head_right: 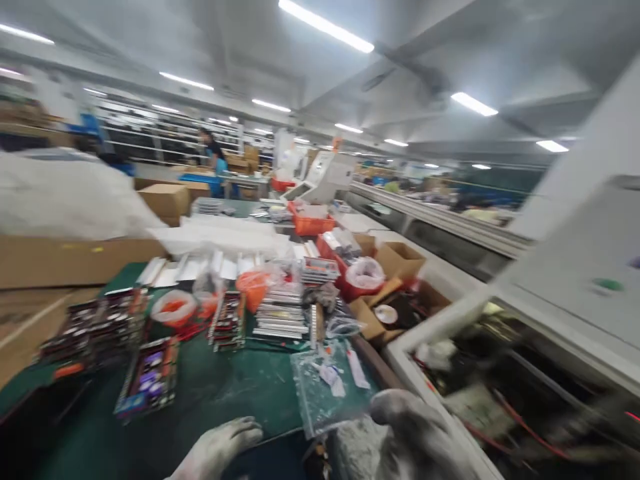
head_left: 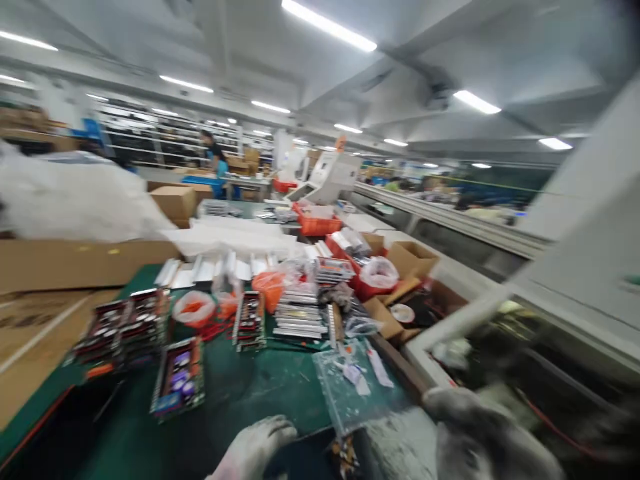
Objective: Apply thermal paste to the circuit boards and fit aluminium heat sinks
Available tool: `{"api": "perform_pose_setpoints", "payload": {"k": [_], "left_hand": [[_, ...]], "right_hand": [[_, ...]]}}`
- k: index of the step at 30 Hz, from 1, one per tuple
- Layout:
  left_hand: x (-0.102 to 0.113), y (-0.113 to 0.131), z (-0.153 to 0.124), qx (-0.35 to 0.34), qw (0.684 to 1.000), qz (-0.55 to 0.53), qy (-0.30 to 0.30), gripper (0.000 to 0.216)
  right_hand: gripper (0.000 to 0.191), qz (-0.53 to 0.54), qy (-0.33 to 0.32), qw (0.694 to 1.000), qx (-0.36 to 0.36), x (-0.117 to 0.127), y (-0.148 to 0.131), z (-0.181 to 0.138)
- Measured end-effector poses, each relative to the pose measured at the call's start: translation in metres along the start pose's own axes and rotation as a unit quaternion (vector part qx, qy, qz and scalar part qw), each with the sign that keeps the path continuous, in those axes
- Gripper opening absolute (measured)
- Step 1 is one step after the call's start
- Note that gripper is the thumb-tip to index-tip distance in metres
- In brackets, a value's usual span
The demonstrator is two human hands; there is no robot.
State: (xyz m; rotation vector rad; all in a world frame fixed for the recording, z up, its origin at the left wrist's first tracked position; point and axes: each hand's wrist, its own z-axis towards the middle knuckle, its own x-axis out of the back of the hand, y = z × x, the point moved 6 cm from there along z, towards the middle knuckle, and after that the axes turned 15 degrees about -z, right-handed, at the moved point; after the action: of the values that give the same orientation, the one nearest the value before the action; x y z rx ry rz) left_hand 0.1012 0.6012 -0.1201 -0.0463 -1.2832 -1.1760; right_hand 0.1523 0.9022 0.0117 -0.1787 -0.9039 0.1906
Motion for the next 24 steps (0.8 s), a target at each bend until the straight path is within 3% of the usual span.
{"api": "perform_pose_setpoints", "payload": {"k": [4,9,12,15,21,24], "left_hand": [[0.037,0.011,-0.032,0.021,0.993,0.074,0.085,0.059],[0.098,-0.001,-0.06,0.04,0.958,0.216,0.183,0.037],[0.128,-0.019,-0.072,0.077,0.928,0.284,0.228,0.032],[0.143,-0.036,-0.083,0.108,0.916,0.295,0.248,0.033],[0.146,-0.045,-0.082,0.08,0.918,0.306,0.237,0.028],[0.137,-0.043,-0.085,0.067,0.915,0.298,0.265,0.029]], "right_hand": [[0.02,0.159,0.008,0.979,0.126,-0.075,-0.06,0.03],[0.027,0.191,-0.103,0.938,0.271,-0.121,-0.114,0.033],[0.025,0.185,-0.13,0.94,0.255,-0.138,-0.121,0.038],[0.024,0.185,-0.143,0.946,0.226,-0.156,-0.121,0.053],[0.021,0.126,-0.158,0.969,0.144,-0.206,-0.102,0.132],[0.024,0.044,-0.145,0.984,0.097,-0.229,-0.097,0.182]]}}
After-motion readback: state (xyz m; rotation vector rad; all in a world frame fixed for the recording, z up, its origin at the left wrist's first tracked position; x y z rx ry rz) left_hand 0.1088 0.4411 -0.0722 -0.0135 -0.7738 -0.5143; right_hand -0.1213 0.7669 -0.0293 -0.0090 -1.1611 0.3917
